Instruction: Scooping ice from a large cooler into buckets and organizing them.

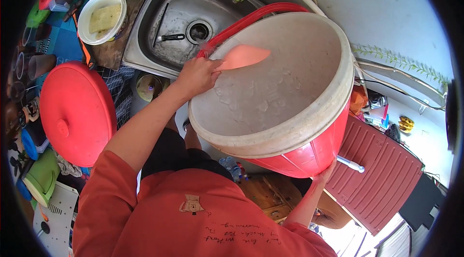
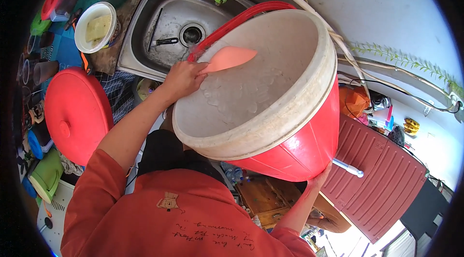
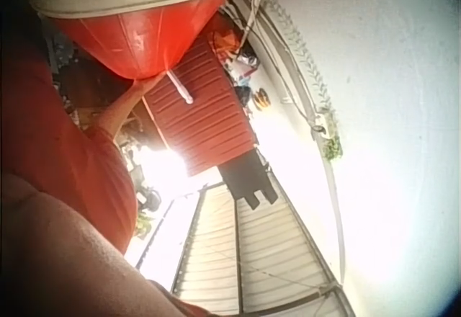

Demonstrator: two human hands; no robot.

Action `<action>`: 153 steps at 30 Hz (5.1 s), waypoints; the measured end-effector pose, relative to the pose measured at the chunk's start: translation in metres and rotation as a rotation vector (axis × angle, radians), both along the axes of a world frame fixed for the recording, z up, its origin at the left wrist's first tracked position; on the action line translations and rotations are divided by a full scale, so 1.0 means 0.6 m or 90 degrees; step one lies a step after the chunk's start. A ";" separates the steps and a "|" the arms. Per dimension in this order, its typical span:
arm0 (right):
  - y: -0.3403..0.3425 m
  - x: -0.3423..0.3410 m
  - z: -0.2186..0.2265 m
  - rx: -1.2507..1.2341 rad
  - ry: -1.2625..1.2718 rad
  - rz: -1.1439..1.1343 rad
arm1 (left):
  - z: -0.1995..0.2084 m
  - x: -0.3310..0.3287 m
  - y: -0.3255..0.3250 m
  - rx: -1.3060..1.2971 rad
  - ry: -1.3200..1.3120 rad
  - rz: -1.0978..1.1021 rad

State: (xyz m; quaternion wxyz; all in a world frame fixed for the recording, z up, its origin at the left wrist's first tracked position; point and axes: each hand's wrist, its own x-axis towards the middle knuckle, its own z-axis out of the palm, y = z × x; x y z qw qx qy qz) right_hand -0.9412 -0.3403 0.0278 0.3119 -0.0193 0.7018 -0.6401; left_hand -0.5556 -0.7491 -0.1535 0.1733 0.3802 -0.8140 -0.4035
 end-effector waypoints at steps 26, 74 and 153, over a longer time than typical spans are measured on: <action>-0.017 0.026 0.027 0.003 0.069 0.022 | -0.018 0.011 -0.007 0.029 0.026 -0.003; -0.033 0.056 0.071 0.062 0.110 -0.030 | -0.055 0.020 -0.014 0.063 0.066 -0.012; -0.110 0.157 0.128 0.031 0.094 -0.039 | -0.090 0.031 -0.065 0.065 0.134 -0.056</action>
